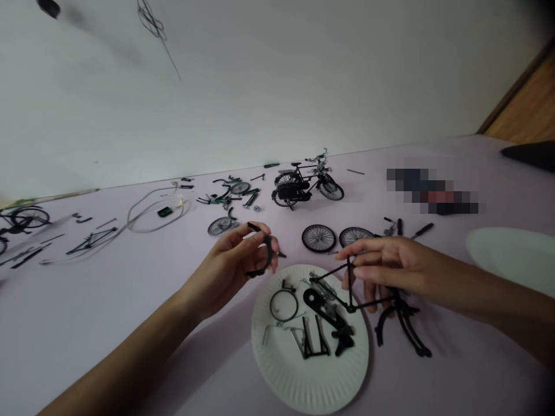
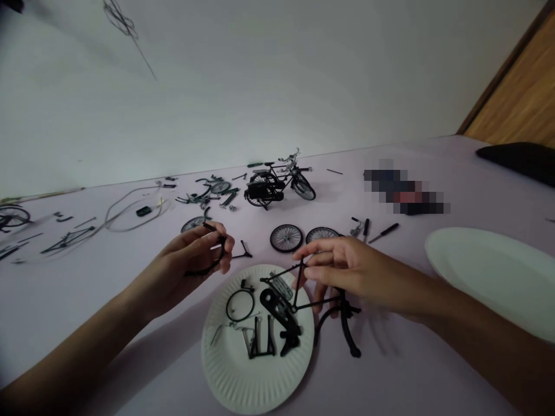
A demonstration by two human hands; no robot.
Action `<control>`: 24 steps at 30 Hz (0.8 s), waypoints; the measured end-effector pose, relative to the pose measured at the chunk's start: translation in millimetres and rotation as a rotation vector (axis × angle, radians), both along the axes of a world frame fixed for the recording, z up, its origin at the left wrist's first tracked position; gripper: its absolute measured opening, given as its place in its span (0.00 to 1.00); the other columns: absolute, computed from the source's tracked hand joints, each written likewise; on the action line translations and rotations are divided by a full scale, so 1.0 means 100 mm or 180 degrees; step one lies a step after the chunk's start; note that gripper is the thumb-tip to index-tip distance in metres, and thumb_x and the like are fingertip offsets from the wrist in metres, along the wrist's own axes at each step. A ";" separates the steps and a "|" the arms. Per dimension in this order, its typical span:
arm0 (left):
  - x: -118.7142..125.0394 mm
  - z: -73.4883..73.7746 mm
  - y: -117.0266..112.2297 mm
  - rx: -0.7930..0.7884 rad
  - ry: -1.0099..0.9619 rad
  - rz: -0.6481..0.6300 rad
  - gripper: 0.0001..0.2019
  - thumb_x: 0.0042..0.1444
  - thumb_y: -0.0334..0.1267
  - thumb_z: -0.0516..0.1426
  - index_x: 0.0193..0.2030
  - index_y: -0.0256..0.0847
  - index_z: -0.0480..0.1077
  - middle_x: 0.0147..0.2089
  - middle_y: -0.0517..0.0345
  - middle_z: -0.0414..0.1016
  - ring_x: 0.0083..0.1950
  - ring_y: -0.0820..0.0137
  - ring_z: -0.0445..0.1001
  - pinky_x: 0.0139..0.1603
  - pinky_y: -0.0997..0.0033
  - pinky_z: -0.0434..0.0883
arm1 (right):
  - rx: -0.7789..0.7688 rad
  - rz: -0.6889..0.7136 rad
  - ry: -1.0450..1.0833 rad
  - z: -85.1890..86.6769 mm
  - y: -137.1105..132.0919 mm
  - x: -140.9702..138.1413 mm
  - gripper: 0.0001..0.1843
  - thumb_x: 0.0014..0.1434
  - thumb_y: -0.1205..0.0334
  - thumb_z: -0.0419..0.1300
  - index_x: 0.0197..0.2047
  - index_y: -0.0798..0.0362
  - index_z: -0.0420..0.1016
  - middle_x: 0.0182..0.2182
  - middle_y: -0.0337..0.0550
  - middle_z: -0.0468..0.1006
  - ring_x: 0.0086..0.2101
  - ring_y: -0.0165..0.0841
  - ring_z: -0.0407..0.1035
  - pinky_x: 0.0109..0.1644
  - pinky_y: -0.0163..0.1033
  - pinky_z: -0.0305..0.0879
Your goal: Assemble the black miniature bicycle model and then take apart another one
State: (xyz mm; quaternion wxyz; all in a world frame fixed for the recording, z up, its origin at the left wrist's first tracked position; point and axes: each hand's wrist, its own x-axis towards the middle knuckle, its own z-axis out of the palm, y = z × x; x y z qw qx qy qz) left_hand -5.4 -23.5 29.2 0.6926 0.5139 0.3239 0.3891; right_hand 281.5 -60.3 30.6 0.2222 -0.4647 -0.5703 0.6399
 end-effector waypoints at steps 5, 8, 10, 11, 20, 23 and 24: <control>0.04 0.03 -0.09 0.0596 0.0456 0.0278 0.05 0.64 0.37 0.59 0.43 0.40 0.70 0.32 0.60 0.73 0.27 0.79 0.68 0.29 0.80 0.67 | 0.0320 -0.0522 -0.0074 -0.11 0.02 -0.09 0.18 0.63 0.52 0.60 0.50 0.55 0.74 0.39 0.48 0.82 0.28 0.30 0.75 0.29 0.32 0.72; 0.06 0.06 -0.16 0.1208 0.0761 0.0441 0.03 0.60 0.34 0.63 0.39 0.41 0.73 0.36 0.59 0.77 0.31 0.76 0.72 0.33 0.78 0.71 | 0.0716 -0.0780 -0.0277 -0.13 0.01 -0.14 0.18 0.62 0.54 0.61 0.51 0.54 0.76 0.32 0.43 0.82 0.27 0.31 0.74 0.29 0.33 0.72; 0.07 0.07 -0.21 0.1750 0.1100 0.0549 0.04 0.60 0.31 0.63 0.41 0.43 0.76 0.41 0.57 0.78 0.37 0.74 0.74 0.36 0.77 0.71 | 0.1109 -0.0882 -0.0532 -0.12 -0.02 -0.18 0.17 0.62 0.54 0.61 0.50 0.53 0.78 0.25 0.39 0.79 0.25 0.30 0.72 0.27 0.32 0.69; 0.08 0.07 -0.23 0.2089 0.1277 0.0552 0.07 0.60 0.30 0.62 0.43 0.44 0.77 0.42 0.56 0.77 0.39 0.73 0.74 0.37 0.77 0.71 | 0.1272 -0.0913 -0.0665 -0.12 -0.03 -0.20 0.16 0.62 0.54 0.61 0.51 0.52 0.78 0.23 0.37 0.77 0.23 0.29 0.71 0.26 0.32 0.67; 0.24 0.00 -0.37 0.3197 0.1745 0.0234 0.10 0.56 0.26 0.65 0.44 0.39 0.77 0.40 0.59 0.75 0.37 0.77 0.74 0.38 0.81 0.72 | 0.1808 -0.0554 -0.0973 -0.10 -0.20 -0.36 0.17 0.66 0.53 0.57 0.55 0.43 0.78 0.35 0.39 0.83 0.33 0.31 0.75 0.35 0.36 0.68; 0.28 0.02 -0.40 0.3120 0.1916 0.0424 0.08 0.53 0.26 0.66 0.39 0.38 0.75 0.35 0.63 0.77 0.34 0.80 0.73 0.38 0.84 0.71 | 0.1801 -0.0550 -0.0824 -0.11 -0.20 -0.36 0.15 0.66 0.56 0.58 0.54 0.41 0.77 0.37 0.36 0.83 0.35 0.30 0.76 0.37 0.34 0.69; 0.29 0.02 -0.40 0.3149 0.1935 0.0462 0.09 0.53 0.26 0.66 0.39 0.38 0.74 0.34 0.64 0.77 0.33 0.80 0.73 0.37 0.84 0.71 | 0.1776 -0.0566 -0.0751 -0.11 -0.20 -0.36 0.15 0.66 0.57 0.58 0.55 0.41 0.77 0.36 0.35 0.83 0.35 0.29 0.76 0.37 0.34 0.69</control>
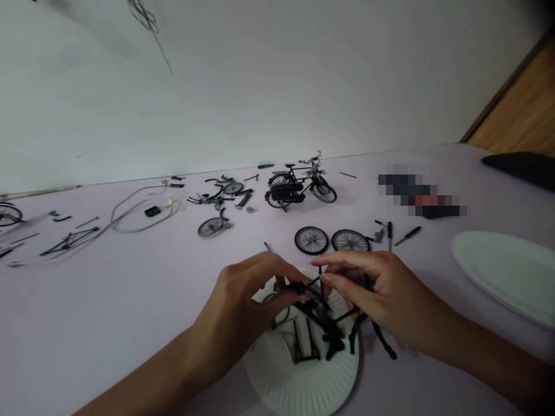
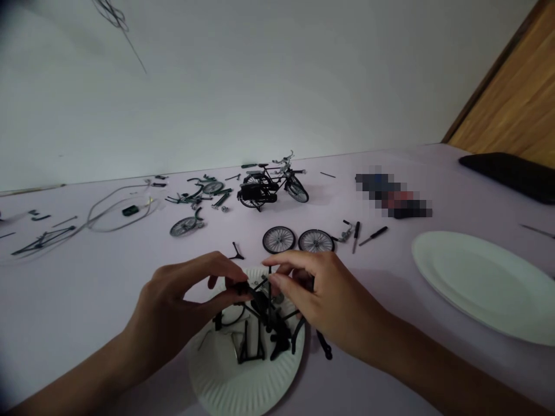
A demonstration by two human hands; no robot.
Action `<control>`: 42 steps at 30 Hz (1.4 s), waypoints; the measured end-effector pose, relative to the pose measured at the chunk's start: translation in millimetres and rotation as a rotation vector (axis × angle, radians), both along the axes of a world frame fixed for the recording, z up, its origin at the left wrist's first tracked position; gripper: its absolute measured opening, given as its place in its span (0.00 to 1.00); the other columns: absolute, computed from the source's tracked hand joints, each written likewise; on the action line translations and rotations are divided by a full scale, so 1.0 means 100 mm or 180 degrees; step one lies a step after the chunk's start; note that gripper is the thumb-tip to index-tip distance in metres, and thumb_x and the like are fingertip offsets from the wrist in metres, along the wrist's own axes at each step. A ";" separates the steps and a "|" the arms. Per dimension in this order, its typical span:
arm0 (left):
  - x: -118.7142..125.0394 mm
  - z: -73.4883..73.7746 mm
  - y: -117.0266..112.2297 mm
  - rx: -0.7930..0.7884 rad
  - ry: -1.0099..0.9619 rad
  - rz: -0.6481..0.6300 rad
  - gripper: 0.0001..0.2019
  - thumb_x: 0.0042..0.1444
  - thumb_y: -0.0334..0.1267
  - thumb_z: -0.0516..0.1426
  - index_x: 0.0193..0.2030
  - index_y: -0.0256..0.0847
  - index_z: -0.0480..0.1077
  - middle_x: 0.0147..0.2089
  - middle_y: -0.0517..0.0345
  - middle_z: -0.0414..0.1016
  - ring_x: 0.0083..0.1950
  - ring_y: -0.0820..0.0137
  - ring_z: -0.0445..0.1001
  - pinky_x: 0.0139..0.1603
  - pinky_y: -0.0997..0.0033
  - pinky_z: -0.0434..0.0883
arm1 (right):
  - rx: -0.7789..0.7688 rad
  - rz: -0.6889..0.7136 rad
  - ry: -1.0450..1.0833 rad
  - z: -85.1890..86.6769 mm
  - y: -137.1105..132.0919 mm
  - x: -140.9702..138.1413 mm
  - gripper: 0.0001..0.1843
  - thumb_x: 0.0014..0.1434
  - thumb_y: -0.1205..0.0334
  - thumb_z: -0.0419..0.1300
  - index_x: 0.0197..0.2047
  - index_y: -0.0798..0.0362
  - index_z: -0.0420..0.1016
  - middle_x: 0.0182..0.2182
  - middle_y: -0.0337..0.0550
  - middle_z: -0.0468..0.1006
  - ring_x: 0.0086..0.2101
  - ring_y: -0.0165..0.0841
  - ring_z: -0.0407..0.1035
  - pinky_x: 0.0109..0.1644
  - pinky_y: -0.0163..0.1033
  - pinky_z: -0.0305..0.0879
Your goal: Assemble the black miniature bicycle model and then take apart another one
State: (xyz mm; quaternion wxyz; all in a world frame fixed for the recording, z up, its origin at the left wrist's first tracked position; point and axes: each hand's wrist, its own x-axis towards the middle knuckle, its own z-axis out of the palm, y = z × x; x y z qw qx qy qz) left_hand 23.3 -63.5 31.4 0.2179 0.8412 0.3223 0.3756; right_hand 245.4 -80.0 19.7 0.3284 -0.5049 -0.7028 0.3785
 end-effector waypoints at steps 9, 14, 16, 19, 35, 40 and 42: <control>0.04 -0.04 0.00 0.0164 0.0202 -0.0279 0.11 0.60 0.27 0.61 0.48 0.41 0.77 0.44 0.55 0.74 0.38 0.74 0.76 0.38 0.75 0.72 | -0.0261 0.0136 0.0405 -0.04 -0.02 -0.03 0.18 0.67 0.61 0.57 0.59 0.38 0.68 0.34 0.31 0.81 0.36 0.27 0.76 0.40 0.34 0.69; 0.04 -0.05 0.01 0.0144 0.0223 -0.0197 0.09 0.58 0.26 0.62 0.44 0.40 0.75 0.43 0.57 0.76 0.43 0.72 0.76 0.44 0.72 0.72 | -0.0202 0.0138 0.0443 -0.06 -0.02 -0.04 0.13 0.67 0.59 0.56 0.54 0.40 0.72 0.36 0.33 0.81 0.38 0.29 0.76 0.40 0.34 0.70; 0.04 -0.06 0.01 0.0053 0.0180 -0.0214 0.08 0.58 0.27 0.63 0.43 0.40 0.73 0.41 0.59 0.77 0.42 0.73 0.76 0.44 0.73 0.71 | -0.0169 0.0116 0.0440 -0.09 -0.02 -0.04 0.13 0.67 0.59 0.57 0.54 0.40 0.73 0.37 0.34 0.81 0.39 0.30 0.76 0.42 0.35 0.70; 0.03 -0.07 -0.01 -0.0039 0.0158 -0.0042 0.10 0.57 0.28 0.64 0.43 0.41 0.72 0.39 0.63 0.77 0.40 0.75 0.74 0.43 0.75 0.70 | -0.0205 0.0101 0.0402 -0.12 -0.01 -0.05 0.13 0.67 0.57 0.57 0.54 0.40 0.73 0.36 0.34 0.80 0.40 0.32 0.76 0.45 0.37 0.71; 0.05 -0.09 0.04 0.0338 0.0264 -0.0425 0.05 0.59 0.27 0.62 0.40 0.39 0.72 0.40 0.57 0.78 0.40 0.70 0.73 0.42 0.67 0.68 | -0.0237 0.0161 0.0402 -0.07 -0.03 -0.05 0.13 0.68 0.57 0.56 0.54 0.42 0.72 0.38 0.37 0.81 0.39 0.32 0.76 0.38 0.37 0.71; 0.04 -0.08 0.03 0.0369 0.0345 -0.0406 0.05 0.60 0.28 0.62 0.41 0.40 0.73 0.41 0.58 0.77 0.41 0.71 0.74 0.43 0.67 0.67 | -0.0302 0.0228 0.0472 -0.07 -0.05 -0.05 0.12 0.68 0.57 0.56 0.53 0.42 0.73 0.37 0.36 0.80 0.39 0.32 0.75 0.39 0.36 0.72; 0.04 -0.07 0.02 0.0393 0.0344 -0.0382 0.05 0.60 0.28 0.62 0.42 0.40 0.73 0.41 0.58 0.77 0.41 0.71 0.74 0.43 0.67 0.68 | -0.0311 0.0210 0.0498 -0.07 -0.05 -0.06 0.10 0.68 0.57 0.56 0.51 0.42 0.73 0.38 0.36 0.80 0.40 0.32 0.75 0.44 0.37 0.72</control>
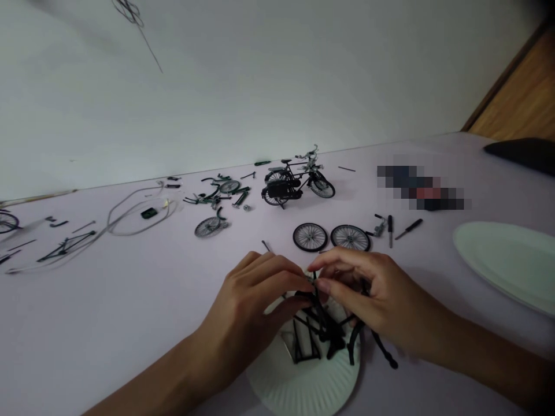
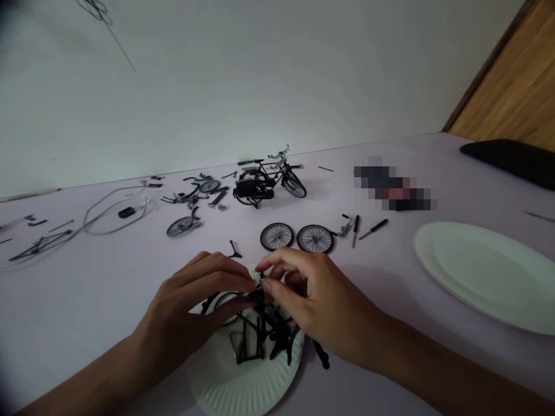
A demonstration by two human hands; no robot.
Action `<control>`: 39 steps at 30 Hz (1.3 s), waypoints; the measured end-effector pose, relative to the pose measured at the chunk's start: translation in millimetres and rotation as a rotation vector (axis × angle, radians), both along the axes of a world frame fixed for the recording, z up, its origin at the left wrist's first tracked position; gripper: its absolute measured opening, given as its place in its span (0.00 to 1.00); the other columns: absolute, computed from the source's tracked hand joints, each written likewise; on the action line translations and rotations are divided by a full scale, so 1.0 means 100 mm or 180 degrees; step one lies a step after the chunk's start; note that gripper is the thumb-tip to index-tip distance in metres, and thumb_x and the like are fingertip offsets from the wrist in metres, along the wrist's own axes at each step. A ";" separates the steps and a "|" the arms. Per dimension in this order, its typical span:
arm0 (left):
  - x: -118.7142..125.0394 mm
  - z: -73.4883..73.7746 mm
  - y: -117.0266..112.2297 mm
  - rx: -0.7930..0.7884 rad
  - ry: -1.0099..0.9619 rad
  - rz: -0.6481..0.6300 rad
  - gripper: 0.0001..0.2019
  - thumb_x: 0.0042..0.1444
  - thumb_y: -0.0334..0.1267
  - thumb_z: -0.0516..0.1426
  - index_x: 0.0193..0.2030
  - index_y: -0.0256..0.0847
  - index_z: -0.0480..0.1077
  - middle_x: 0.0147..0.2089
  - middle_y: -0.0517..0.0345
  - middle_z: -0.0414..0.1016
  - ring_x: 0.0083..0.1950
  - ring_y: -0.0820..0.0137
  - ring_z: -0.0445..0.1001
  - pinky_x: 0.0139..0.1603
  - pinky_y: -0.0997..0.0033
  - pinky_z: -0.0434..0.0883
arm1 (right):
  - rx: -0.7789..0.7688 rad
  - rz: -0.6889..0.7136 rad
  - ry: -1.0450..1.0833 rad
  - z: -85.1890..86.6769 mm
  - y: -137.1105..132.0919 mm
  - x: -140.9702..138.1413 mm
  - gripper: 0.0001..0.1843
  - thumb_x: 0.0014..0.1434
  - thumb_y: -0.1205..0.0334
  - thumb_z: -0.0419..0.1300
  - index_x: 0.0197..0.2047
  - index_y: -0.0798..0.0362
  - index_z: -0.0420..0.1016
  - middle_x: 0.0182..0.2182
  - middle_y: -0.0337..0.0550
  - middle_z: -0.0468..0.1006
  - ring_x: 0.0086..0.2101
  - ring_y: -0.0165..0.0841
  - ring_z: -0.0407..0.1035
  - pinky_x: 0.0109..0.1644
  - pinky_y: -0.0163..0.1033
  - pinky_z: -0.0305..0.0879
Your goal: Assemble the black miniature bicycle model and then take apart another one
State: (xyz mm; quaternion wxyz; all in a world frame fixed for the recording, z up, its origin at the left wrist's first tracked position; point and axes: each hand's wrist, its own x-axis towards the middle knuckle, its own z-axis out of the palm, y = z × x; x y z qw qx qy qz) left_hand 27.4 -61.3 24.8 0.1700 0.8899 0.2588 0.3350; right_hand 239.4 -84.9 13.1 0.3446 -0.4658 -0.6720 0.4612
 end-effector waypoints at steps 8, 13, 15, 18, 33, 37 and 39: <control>-0.05 -0.01 0.02 0.0081 0.0061 -0.0111 0.07 0.61 0.31 0.61 0.46 0.41 0.73 0.44 0.54 0.77 0.43 0.68 0.75 0.44 0.67 0.70 | -0.0150 -0.0028 0.0088 0.04 0.01 0.02 0.10 0.67 0.58 0.57 0.50 0.43 0.73 0.39 0.38 0.79 0.40 0.33 0.75 0.39 0.34 0.74; -0.07 -0.02 0.02 -0.0009 0.0142 -0.0269 0.08 0.62 0.29 0.60 0.47 0.40 0.72 0.45 0.53 0.76 0.44 0.69 0.74 0.45 0.67 0.70 | -0.0316 0.0029 0.0282 0.07 0.01 0.02 0.09 0.67 0.57 0.57 0.49 0.46 0.74 0.34 0.38 0.78 0.32 0.29 0.73 0.25 0.27 0.70; -0.06 -0.01 0.00 -0.0053 0.0056 -0.0182 0.08 0.61 0.29 0.61 0.46 0.39 0.72 0.45 0.54 0.76 0.44 0.70 0.74 0.45 0.68 0.70 | -0.0352 0.0025 0.0353 0.09 0.01 0.02 0.10 0.67 0.57 0.57 0.50 0.46 0.73 0.32 0.37 0.78 0.29 0.28 0.72 0.24 0.26 0.69; -0.03 0.00 -0.03 -0.0084 -0.0126 -0.0023 0.09 0.60 0.28 0.62 0.46 0.39 0.71 0.43 0.54 0.76 0.44 0.71 0.75 0.45 0.71 0.71 | -0.0310 -0.0029 0.0308 0.09 0.00 0.03 0.11 0.66 0.57 0.57 0.52 0.45 0.73 0.33 0.37 0.79 0.32 0.29 0.74 0.25 0.27 0.71; -0.04 -0.04 -0.07 -0.0267 -0.0228 0.0079 0.13 0.59 0.27 0.62 0.49 0.42 0.68 0.43 0.58 0.76 0.46 0.73 0.76 0.47 0.74 0.73 | 0.0044 0.0013 0.0136 0.12 -0.02 0.03 0.13 0.67 0.58 0.57 0.54 0.43 0.74 0.35 0.37 0.81 0.37 0.33 0.76 0.42 0.37 0.74; -0.04 -0.02 -0.07 -0.0307 -0.0200 0.0054 0.13 0.59 0.26 0.62 0.49 0.42 0.69 0.44 0.59 0.76 0.47 0.75 0.76 0.48 0.77 0.72 | 0.0129 0.0048 0.0166 0.13 -0.02 0.04 0.12 0.67 0.59 0.58 0.52 0.44 0.74 0.34 0.37 0.81 0.34 0.31 0.75 0.36 0.34 0.72; -0.04 -0.01 -0.07 -0.0308 -0.0177 0.0003 0.13 0.59 0.26 0.62 0.49 0.41 0.69 0.45 0.58 0.76 0.48 0.75 0.76 0.49 0.78 0.73 | 0.0131 0.0065 0.0184 0.14 -0.02 0.03 0.11 0.66 0.59 0.58 0.52 0.43 0.73 0.33 0.36 0.80 0.34 0.29 0.75 0.33 0.32 0.70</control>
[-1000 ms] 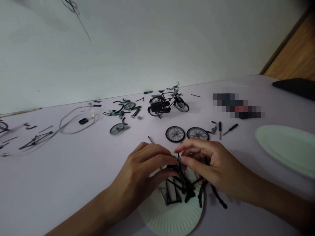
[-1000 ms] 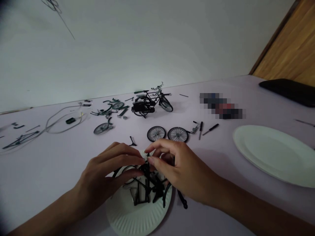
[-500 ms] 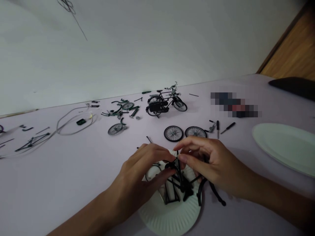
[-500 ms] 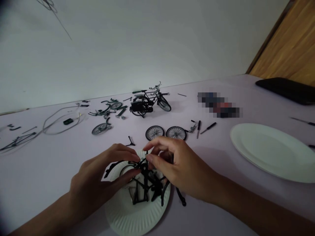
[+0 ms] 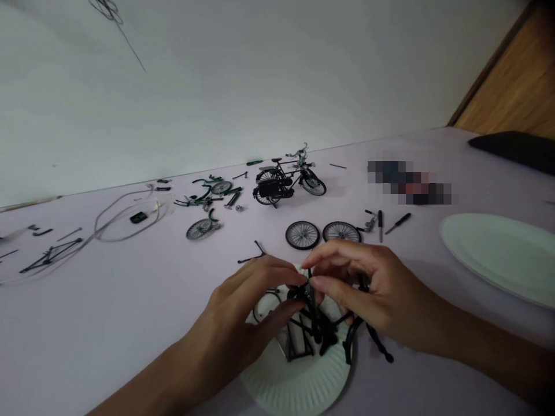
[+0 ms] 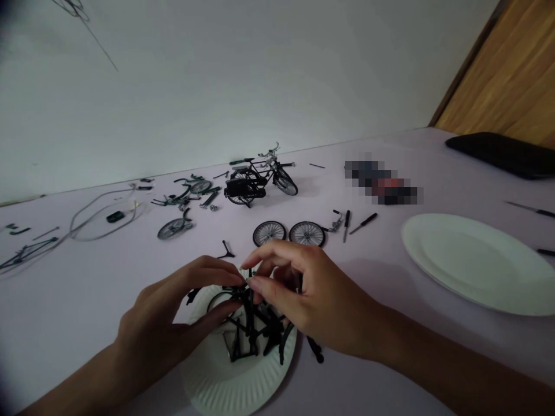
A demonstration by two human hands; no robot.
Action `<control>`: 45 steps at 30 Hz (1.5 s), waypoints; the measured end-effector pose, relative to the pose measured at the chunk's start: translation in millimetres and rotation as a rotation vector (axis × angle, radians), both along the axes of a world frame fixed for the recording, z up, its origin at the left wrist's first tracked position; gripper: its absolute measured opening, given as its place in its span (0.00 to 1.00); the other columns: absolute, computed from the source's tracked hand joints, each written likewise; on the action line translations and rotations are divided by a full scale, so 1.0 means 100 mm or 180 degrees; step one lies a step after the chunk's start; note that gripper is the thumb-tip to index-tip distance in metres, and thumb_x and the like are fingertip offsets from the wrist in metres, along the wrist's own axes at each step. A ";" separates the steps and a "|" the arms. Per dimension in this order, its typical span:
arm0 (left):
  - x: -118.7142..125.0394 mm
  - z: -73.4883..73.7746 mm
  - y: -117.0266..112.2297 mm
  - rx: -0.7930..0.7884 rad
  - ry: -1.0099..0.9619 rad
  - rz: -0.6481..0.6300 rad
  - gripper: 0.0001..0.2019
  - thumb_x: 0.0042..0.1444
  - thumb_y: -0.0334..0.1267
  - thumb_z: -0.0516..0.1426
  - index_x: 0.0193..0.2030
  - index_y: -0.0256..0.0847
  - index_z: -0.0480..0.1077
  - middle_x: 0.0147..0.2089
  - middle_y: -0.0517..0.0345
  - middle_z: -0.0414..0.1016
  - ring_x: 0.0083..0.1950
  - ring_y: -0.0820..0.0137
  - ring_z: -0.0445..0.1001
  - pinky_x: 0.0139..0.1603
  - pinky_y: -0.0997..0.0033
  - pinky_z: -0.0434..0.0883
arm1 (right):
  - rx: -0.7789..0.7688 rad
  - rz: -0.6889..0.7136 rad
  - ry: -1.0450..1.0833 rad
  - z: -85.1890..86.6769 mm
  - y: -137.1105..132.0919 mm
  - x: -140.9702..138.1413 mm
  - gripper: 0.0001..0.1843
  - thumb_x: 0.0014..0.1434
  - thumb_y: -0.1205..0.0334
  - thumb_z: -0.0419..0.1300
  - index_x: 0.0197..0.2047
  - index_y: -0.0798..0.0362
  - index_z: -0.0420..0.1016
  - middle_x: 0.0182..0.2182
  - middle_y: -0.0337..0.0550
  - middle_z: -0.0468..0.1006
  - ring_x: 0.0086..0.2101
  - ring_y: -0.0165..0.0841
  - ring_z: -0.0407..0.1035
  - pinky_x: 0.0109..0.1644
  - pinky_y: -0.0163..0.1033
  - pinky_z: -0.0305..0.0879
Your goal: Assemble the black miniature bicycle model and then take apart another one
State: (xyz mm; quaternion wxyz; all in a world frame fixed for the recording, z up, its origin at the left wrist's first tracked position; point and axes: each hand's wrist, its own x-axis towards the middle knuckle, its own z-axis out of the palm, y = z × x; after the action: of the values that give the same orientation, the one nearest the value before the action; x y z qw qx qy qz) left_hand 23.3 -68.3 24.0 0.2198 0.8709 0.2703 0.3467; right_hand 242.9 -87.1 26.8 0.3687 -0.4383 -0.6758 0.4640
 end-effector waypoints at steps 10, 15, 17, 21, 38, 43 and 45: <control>0.01 0.01 0.04 -0.0196 -0.0049 0.0203 0.11 0.59 0.27 0.61 0.47 0.41 0.69 0.44 0.58 0.76 0.44 0.73 0.76 0.45 0.75 0.74 | -0.0061 -0.0130 -0.0200 0.04 0.00 0.04 0.13 0.63 0.52 0.61 0.51 0.39 0.72 0.43 0.34 0.79 0.43 0.30 0.73 0.43 0.34 0.70; 0.06 0.03 0.06 0.0363 -0.0185 0.0180 0.10 0.58 0.24 0.62 0.45 0.38 0.71 0.43 0.56 0.77 0.44 0.73 0.77 0.44 0.74 0.73 | -0.0421 0.0043 0.0198 0.03 0.03 0.04 0.19 0.55 0.57 0.69 0.51 0.42 0.74 0.43 0.36 0.81 0.44 0.34 0.76 0.45 0.36 0.73; 0.09 0.03 0.08 0.0618 -0.0212 0.0159 0.11 0.58 0.23 0.62 0.45 0.38 0.71 0.43 0.55 0.78 0.45 0.72 0.77 0.45 0.72 0.74 | -0.0635 0.0090 0.0402 0.02 0.04 0.04 0.21 0.54 0.58 0.70 0.51 0.45 0.75 0.39 0.38 0.82 0.41 0.35 0.77 0.41 0.36 0.75; 0.15 0.01 0.13 0.0849 -0.0071 0.0094 0.10 0.58 0.24 0.62 0.46 0.37 0.72 0.44 0.52 0.78 0.45 0.69 0.77 0.46 0.68 0.74 | -0.0818 0.0025 0.0654 0.00 0.08 0.07 0.23 0.52 0.59 0.71 0.51 0.49 0.75 0.36 0.39 0.82 0.38 0.34 0.77 0.37 0.34 0.76; 0.22 0.14 0.12 0.1608 0.1701 -0.0297 0.07 0.67 0.29 0.53 0.49 0.37 0.70 0.49 0.48 0.77 0.48 0.65 0.74 0.50 0.64 0.70 | -0.0208 -0.1118 0.0669 -0.08 0.44 0.49 0.21 0.44 0.64 0.75 0.39 0.56 0.73 0.32 0.46 0.81 0.29 0.35 0.78 0.21 0.32 0.74; 0.31 0.11 0.05 0.1714 0.2168 -0.0322 0.13 0.67 0.24 0.47 0.51 0.34 0.70 0.47 0.45 0.78 0.48 0.61 0.74 0.51 0.57 0.69 | -0.0135 -0.1154 0.0732 -0.08 0.47 0.56 0.22 0.43 0.62 0.76 0.39 0.56 0.73 0.33 0.48 0.82 0.30 0.37 0.79 0.21 0.34 0.75; 0.32 0.08 0.05 0.1746 0.2235 -0.0280 0.14 0.68 0.24 0.45 0.49 0.32 0.70 0.46 0.44 0.77 0.47 0.60 0.74 0.52 0.55 0.69 | -0.0145 -0.1108 0.0751 -0.09 0.46 0.56 0.19 0.45 0.64 0.75 0.39 0.56 0.73 0.33 0.48 0.82 0.29 0.37 0.79 0.22 0.34 0.75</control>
State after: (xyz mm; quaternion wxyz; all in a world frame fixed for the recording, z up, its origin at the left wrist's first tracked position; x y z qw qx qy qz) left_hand 54.9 -63.2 31.7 -0.1099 0.9725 0.1893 0.0793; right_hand 299.2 -40.8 17.6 0.5098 -0.4992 -0.5314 0.4567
